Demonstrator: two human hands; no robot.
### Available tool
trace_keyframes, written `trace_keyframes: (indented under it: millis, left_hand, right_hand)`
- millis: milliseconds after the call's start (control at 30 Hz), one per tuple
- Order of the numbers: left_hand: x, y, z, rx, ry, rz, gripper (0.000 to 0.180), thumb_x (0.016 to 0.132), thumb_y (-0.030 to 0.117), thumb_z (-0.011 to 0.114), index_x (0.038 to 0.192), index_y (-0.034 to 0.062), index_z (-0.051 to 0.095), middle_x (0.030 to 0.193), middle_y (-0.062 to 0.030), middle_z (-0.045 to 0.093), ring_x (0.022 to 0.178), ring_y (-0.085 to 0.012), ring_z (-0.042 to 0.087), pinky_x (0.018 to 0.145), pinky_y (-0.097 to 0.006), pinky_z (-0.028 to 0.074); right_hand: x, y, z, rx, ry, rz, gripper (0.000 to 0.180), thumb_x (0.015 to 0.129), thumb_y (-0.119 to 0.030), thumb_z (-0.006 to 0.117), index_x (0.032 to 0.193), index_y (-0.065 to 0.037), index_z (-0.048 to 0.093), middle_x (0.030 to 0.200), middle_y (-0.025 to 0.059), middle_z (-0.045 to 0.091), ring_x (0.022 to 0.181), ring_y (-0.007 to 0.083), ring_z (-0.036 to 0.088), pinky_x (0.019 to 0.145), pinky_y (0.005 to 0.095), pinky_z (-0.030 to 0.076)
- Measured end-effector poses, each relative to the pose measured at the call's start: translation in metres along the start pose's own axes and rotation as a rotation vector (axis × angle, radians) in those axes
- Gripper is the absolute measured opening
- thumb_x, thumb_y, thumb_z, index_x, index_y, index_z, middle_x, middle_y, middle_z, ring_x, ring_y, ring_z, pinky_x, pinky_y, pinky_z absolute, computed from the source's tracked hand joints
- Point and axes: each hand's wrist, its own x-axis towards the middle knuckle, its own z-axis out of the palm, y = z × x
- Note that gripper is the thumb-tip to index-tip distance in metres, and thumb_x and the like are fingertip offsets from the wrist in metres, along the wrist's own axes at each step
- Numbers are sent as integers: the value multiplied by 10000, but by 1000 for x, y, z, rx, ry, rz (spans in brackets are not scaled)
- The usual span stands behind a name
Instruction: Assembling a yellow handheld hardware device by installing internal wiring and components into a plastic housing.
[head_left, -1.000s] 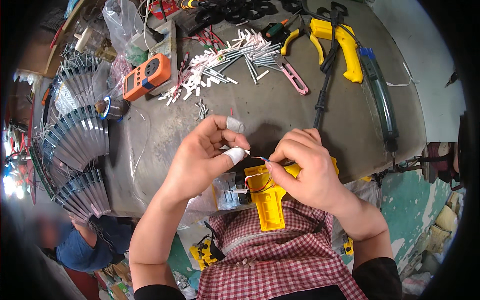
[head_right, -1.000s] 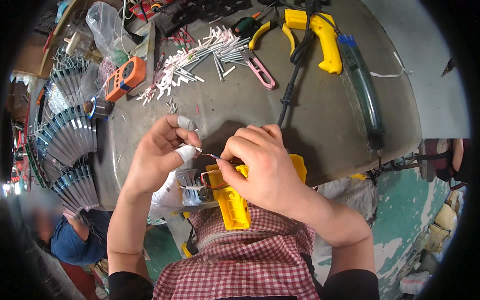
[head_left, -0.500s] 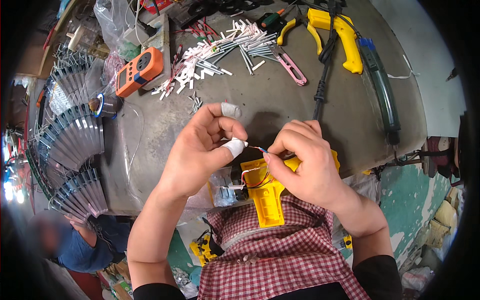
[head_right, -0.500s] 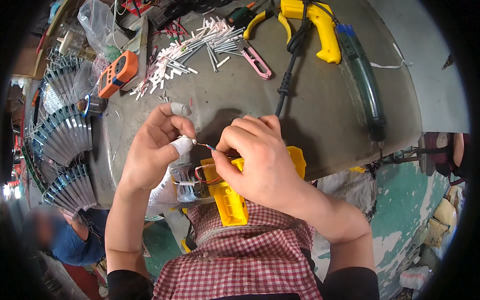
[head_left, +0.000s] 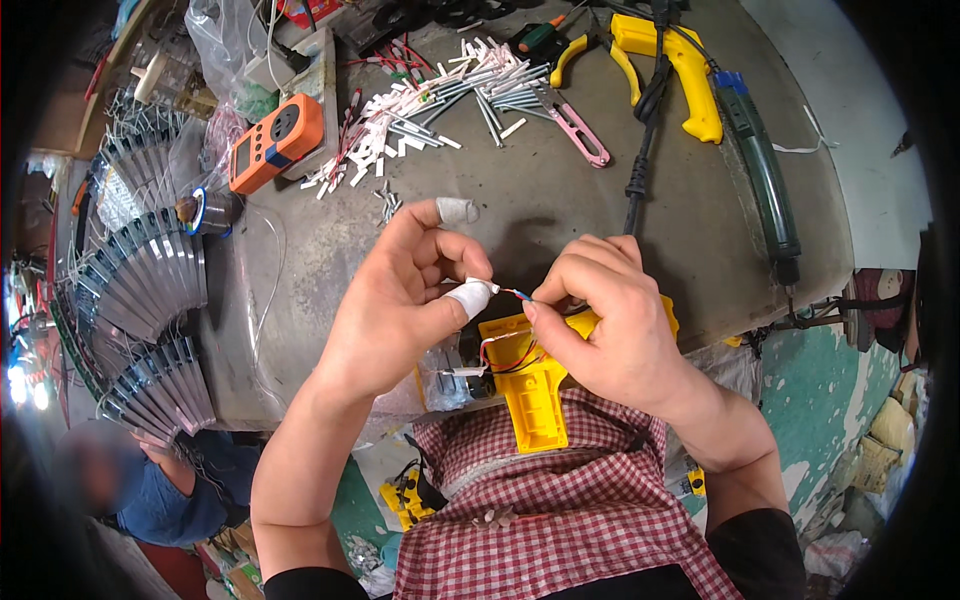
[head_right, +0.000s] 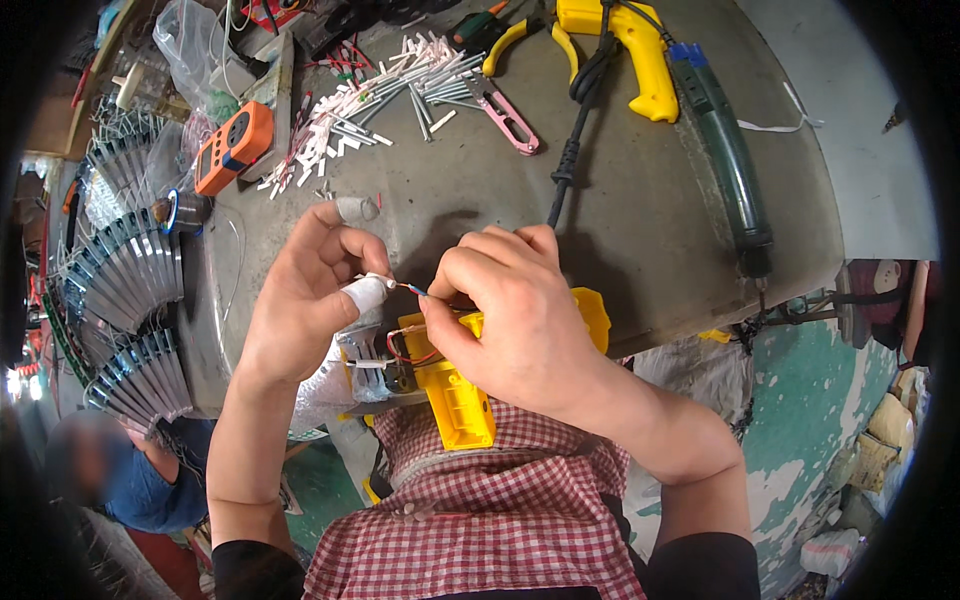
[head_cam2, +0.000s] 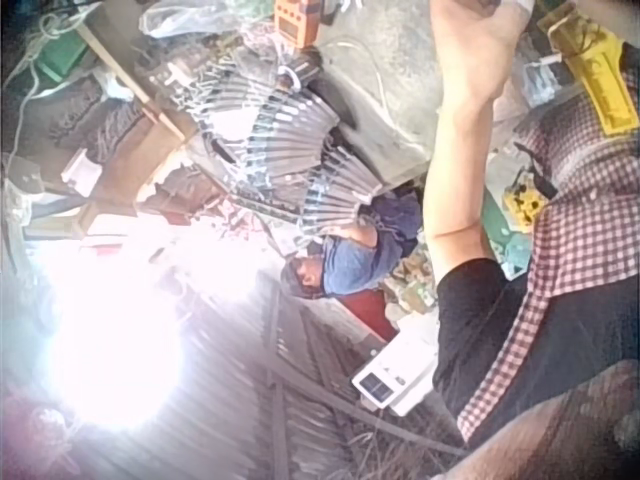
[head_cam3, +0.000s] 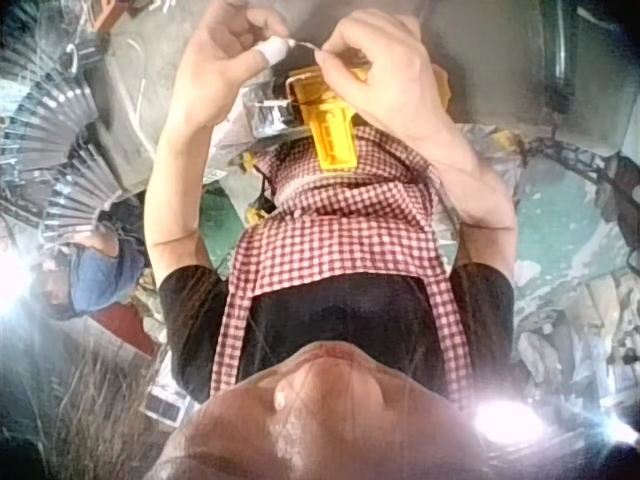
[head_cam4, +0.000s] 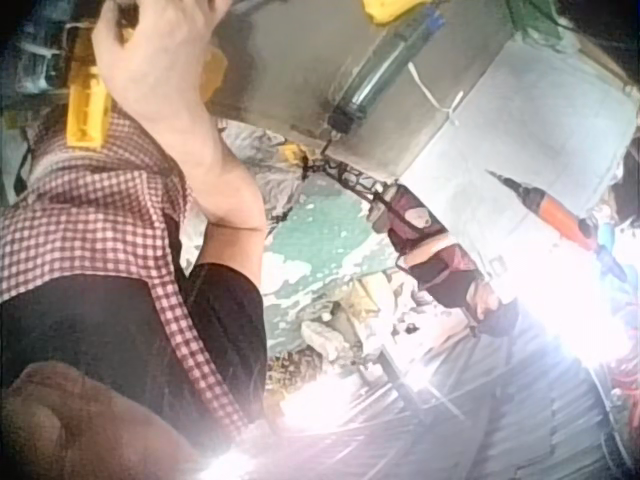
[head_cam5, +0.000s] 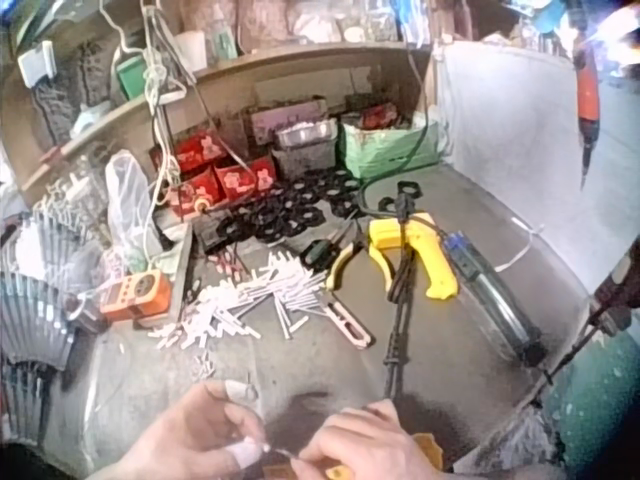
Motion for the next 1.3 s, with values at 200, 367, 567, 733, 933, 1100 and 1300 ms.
trace_keyframes:
  millis: [200,367,567,733,933,1100,1300]
  left_hand:
    - [-3,9,7,156,-35,21,500,801,-60,616,1243,3,393,973,-47,572,918,-122,575,845,-267,480]
    - [-4,21,17,385,-107,52,508,789,-81,615,1253,22,437,943,-49,576,901,-112,570,823,-270,486]
    - [-5,26,23,669,-142,150,471,779,-73,628,1221,31,501,907,-51,633,889,-136,625,816,-299,512]
    - [-3,29,34,830,-195,276,486,738,-52,647,1200,20,514,882,-72,647,864,-184,651,802,-304,510]
    - [-8,30,15,1009,-97,342,364,726,12,692,1073,14,585,880,-101,650,819,-240,648,745,-340,503]
    - [-11,37,24,1049,-58,318,194,781,79,685,942,-1,611,821,-88,627,779,-203,624,720,-333,486]
    - [-31,7,-26,604,-54,144,522,773,180,715,1224,36,497,1105,-142,584,1004,-313,570,886,-398,446]
  right_hand:
    - [0,-1,-2,-6,-28,-10,158,735,-77,703,728,-73,546,719,30,546,737,228,552,760,368,337]
    - [-3,2,-6,1,-47,-17,134,767,-122,693,740,-75,570,736,37,561,753,230,554,782,365,339]
    - [-6,7,-15,30,-83,-38,141,737,-133,712,767,-44,607,720,52,564,737,227,548,775,349,360]
    - [-9,8,-22,-70,-99,-68,148,694,-124,731,760,-54,618,742,27,562,800,203,530,807,352,326]
    - [-11,12,-24,-38,-162,-44,143,736,-158,713,754,-70,600,788,35,526,830,221,520,817,380,315]
    - [-3,1,-21,82,-139,-24,128,771,-165,695,755,-70,610,784,24,548,846,206,533,813,369,319]
    - [1,9,-20,106,-180,-31,118,779,-163,696,761,-64,632,757,25,581,787,196,559,796,350,335]
